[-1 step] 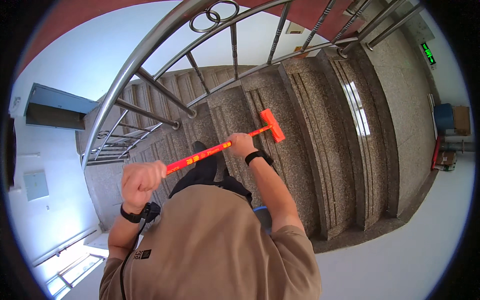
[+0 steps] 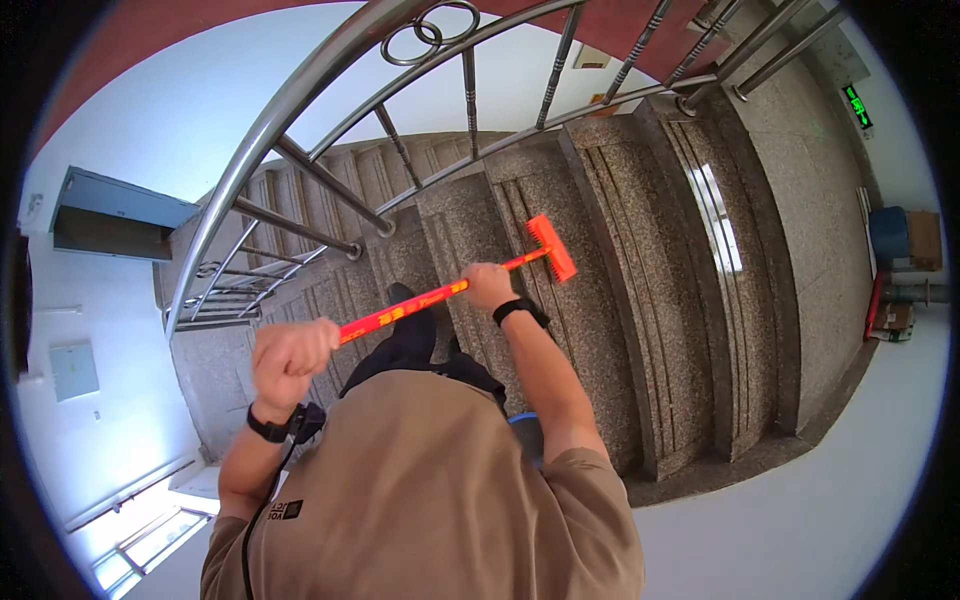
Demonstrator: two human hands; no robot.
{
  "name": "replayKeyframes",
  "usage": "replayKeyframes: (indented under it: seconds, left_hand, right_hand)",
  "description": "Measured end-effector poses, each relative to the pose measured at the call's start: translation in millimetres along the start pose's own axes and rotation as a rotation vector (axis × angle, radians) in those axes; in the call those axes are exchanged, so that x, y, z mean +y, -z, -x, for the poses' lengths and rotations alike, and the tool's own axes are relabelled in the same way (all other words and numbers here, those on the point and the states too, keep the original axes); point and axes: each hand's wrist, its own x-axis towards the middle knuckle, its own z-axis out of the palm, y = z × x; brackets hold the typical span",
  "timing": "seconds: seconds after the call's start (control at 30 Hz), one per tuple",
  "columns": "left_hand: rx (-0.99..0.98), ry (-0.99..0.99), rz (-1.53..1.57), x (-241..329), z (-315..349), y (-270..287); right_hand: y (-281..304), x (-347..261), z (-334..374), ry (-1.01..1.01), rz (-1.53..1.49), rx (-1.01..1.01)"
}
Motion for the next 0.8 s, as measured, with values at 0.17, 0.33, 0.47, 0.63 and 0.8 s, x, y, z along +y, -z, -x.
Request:
replayKeyframes:
  seconds: [0.17,0.33,0.47,0.63,0.8]
  left_hand:
    - [-0.036,0.021,-0.049,-57,15,-4]
    - [-0.095,0.039,-0.081,-35,1,-8]
    - [-0.048,0.016,-0.110,12,9,5]
    - [-0.026,0.016,-0.065,26,24,1]
    - [-0.101,0.051,-0.170,-17,18,-17]
  right_hand:
    - [8,48,1,-0.025,0.036,0.010]
    - [-4,44,8,-0.068,-0.139,0.223]
    - [1,-46,26,-0.010,-0.268,0.320]
    - [-13,-78,44,-0.009,-0.259,0.498]
    - [-7,-25,32,-0.008,-0.183,0.506]
